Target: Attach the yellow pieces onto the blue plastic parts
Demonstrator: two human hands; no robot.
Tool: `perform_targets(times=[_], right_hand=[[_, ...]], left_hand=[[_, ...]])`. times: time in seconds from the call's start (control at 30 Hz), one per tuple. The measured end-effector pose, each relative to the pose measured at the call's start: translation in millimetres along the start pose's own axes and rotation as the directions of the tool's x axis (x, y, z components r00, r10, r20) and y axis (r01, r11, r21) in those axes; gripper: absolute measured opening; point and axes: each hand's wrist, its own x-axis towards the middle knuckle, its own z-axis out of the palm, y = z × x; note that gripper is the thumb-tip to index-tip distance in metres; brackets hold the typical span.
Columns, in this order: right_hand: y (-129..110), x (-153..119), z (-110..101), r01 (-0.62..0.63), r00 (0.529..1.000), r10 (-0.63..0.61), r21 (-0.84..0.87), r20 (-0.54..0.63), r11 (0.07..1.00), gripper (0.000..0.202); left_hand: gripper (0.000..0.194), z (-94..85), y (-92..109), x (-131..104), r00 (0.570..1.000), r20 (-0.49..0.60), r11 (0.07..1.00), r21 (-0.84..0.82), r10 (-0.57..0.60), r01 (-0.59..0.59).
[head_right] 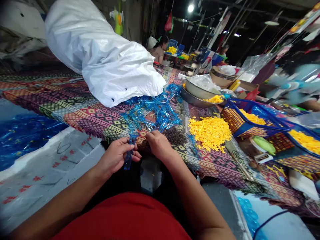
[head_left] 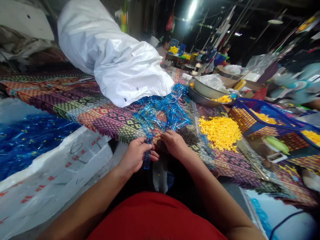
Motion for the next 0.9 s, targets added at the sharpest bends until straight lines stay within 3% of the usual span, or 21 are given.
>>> perform_targets(times=[0.2,0.3,0.37,0.47,0.73,0.9], right_hand=[[1,-6,-8,0.125,0.992,-0.124,-0.012,0.038,0.992,0.019],[-3,-8,-8,0.043,0.988,-0.005,0.243,-0.157,0.969,0.016],[-9,-11,-9,0.026,0.955,0.124,0.495,-0.269,0.869,0.014],[-19,-16,-14,0.032,0.931,0.234,0.702,-0.28,0.712,0.009],[-15,-27,-20,-0.069,0.866,0.445,0.826,-0.23,0.56,0.008],[-10,-29,-18,-0.067,0.867,0.443,0.828,-0.228,0.557,0.008]], left_hand=[[0.008,4.2,-2,-2,1.0,0.017,1.0,-0.004,-0.013,0.013],[0.009,7.6,-2,-4,1.0,-0.001,0.999,0.031,-0.014,0.014],[0.012,11.3,-3,-5,1.0,-0.026,0.998,0.06,-0.013,0.014],[0.018,17.9,-6,-5,0.999,-0.039,0.996,0.089,-0.015,0.019],[0.019,23.6,-11,-8,1.0,0.0,0.994,0.11,-0.002,0.001],[0.018,23.1,-14,-7,1.0,-0.005,0.988,0.15,0.028,-0.027]])
